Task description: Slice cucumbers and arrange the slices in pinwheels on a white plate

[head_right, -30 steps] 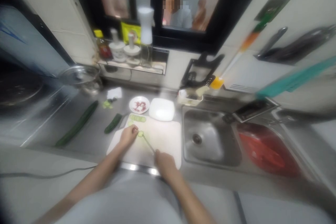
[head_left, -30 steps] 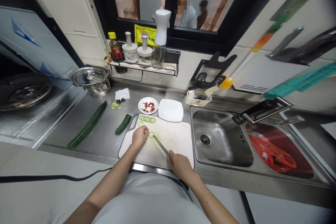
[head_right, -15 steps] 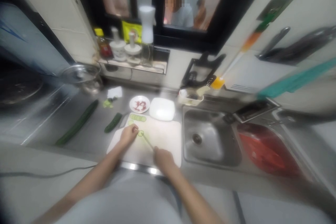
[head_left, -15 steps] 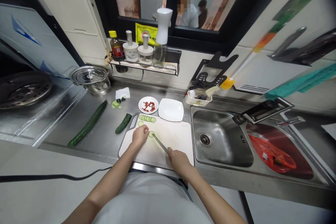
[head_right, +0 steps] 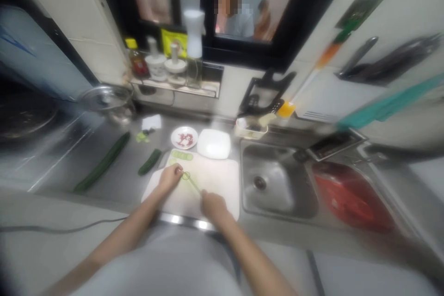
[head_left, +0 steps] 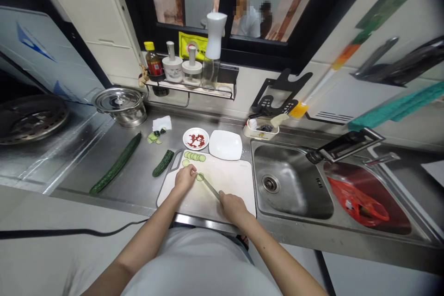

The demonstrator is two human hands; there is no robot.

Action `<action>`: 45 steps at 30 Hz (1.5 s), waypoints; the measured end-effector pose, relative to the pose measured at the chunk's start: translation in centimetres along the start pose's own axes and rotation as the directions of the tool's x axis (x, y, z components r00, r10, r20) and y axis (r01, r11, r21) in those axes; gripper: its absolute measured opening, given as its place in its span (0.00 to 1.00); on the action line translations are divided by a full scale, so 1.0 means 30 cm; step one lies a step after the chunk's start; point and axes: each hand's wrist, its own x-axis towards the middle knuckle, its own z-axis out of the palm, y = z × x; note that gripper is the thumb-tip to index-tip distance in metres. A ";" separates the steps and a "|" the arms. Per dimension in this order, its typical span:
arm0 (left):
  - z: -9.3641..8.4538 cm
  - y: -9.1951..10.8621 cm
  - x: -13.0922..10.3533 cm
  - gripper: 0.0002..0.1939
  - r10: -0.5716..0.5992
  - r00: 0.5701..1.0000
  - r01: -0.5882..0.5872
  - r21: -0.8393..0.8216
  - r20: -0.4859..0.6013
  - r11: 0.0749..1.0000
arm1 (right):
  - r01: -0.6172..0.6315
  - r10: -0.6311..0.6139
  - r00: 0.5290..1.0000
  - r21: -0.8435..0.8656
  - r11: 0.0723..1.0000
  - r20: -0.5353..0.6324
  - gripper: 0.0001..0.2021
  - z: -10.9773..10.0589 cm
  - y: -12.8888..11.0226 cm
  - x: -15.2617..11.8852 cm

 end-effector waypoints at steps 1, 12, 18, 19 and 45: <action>0.001 -0.001 -0.001 0.06 0.001 1.000 -0.001 -0.001 -0.002 1.000 | 0.001 -0.001 1.000 0.000 1.000 0.001 0.15 -0.002 -0.001 0.000; 0.009 -0.011 0.006 0.06 0.022 1.000 -0.022 0.007 -0.020 1.000 | 0.016 -0.016 1.000 -0.014 1.000 -0.004 0.17 -0.018 -0.014 -0.009; 0.009 -0.012 0.009 0.07 0.002 1.000 -0.002 -0.012 -0.017 1.000 | 0.006 -0.006 1.000 -0.015 1.000 0.011 0.17 -0.022 -0.010 -0.026; 0.009 -0.012 0.009 0.07 -0.001 1.000 0.000 -0.015 -0.016 1.000 | 0.004 -0.004 1.000 -0.016 1.000 0.009 0.17 -0.021 -0.008 -0.028; 0.009 -0.013 0.019 0.05 -0.002 1.000 0.002 0.002 -0.006 1.000 | 0.117 -0.134 0.986 -0.171 0.978 -0.094 0.16 0.008 0.042 0.063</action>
